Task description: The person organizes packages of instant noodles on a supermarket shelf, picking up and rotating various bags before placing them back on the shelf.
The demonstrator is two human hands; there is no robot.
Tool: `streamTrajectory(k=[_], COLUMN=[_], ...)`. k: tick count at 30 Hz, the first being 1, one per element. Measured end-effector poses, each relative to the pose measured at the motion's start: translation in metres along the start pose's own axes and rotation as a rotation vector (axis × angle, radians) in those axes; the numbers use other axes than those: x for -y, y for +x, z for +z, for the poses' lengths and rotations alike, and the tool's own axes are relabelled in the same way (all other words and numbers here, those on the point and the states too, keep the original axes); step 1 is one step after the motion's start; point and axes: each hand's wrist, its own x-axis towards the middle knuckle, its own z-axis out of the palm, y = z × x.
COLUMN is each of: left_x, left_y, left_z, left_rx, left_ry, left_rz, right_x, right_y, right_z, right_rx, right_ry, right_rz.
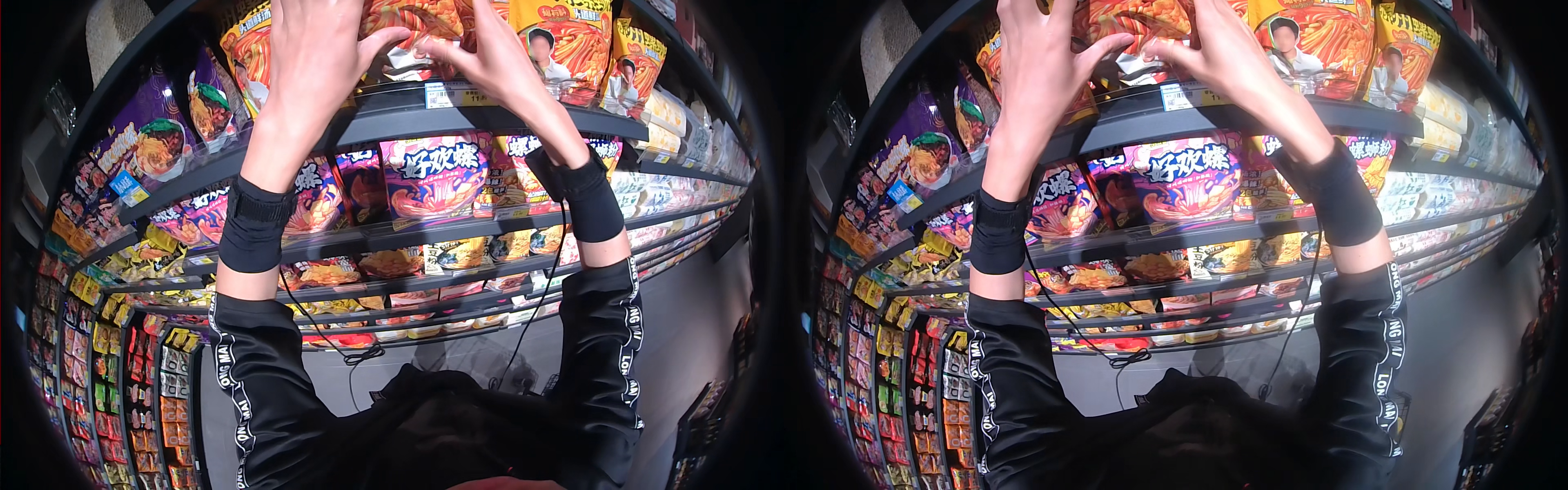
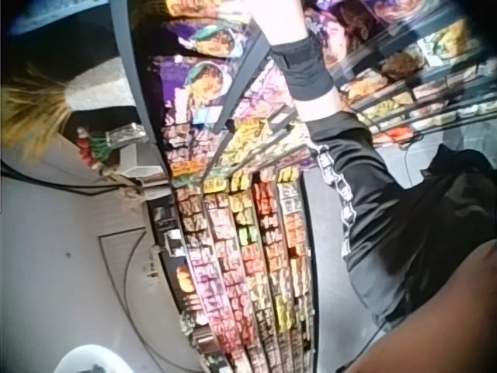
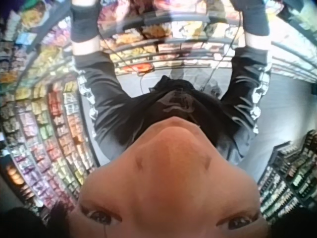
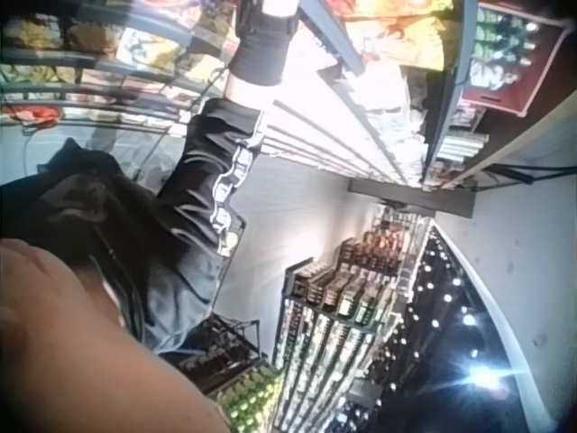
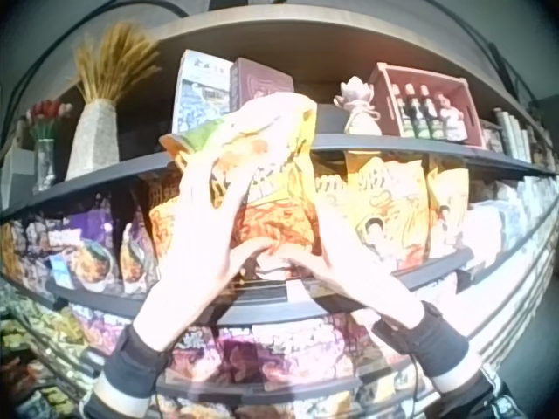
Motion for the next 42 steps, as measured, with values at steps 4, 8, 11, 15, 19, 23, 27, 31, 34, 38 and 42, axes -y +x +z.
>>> streamTrajectory(k=[4, 8, 11, 15, 19, 23, 27, 31, 34, 38, 42], left_x=[0.000, -0.010, -0.004, 0.003, -0.003, -0.010, 0.005, -0.005, 0.004, 0.030, 0.037], left_y=[0.000, -0.001, -0.007, -0.006, -0.003, 0.009, -0.006, 0.000, 0.000, -0.006, 0.016], left_z=[0.004, 0.007, 0.009, -0.002, 0.009, 0.022, 0.046, 0.051, 0.058, 0.065, 0.059], left_rx=[0.020, 0.032, 0.025, 0.134, 0.084, 0.209, 0.094, 0.011, -0.146, -0.304, -0.340], left_ry=[0.004, -0.019, 0.014, -0.070, -0.193, -0.345, -0.066, -0.066, -0.002, -0.133, -0.035], left_rz=[-0.024, -0.068, -0.050, -0.043, 0.045, -0.060, -0.031, -0.078, -0.035, -0.195, -0.088], right_x=[-0.002, -0.020, -0.024, -0.014, -0.012, -0.023, -0.009, 0.003, 0.002, 0.000, 0.000], right_y=[0.001, -0.011, -0.013, -0.001, 0.009, 0.002, 0.002, 0.020, 0.022, 0.023, 0.023], right_z=[-0.005, 0.016, 0.017, 0.001, -0.023, -0.006, -0.008, -0.012, -0.017, -0.014, -0.016], right_rx=[0.129, -0.129, -0.116, 0.079, 0.074, -0.278, -0.267, -0.132, -0.089, -0.162, -0.138], right_ry=[0.102, -0.141, -0.111, 0.056, 0.054, -0.020, -0.259, -0.248, -0.483, -0.173, -0.149], right_rz=[0.118, -0.233, -0.259, -0.132, 0.142, -0.013, -0.233, -0.333, -0.479, -0.289, -0.266])
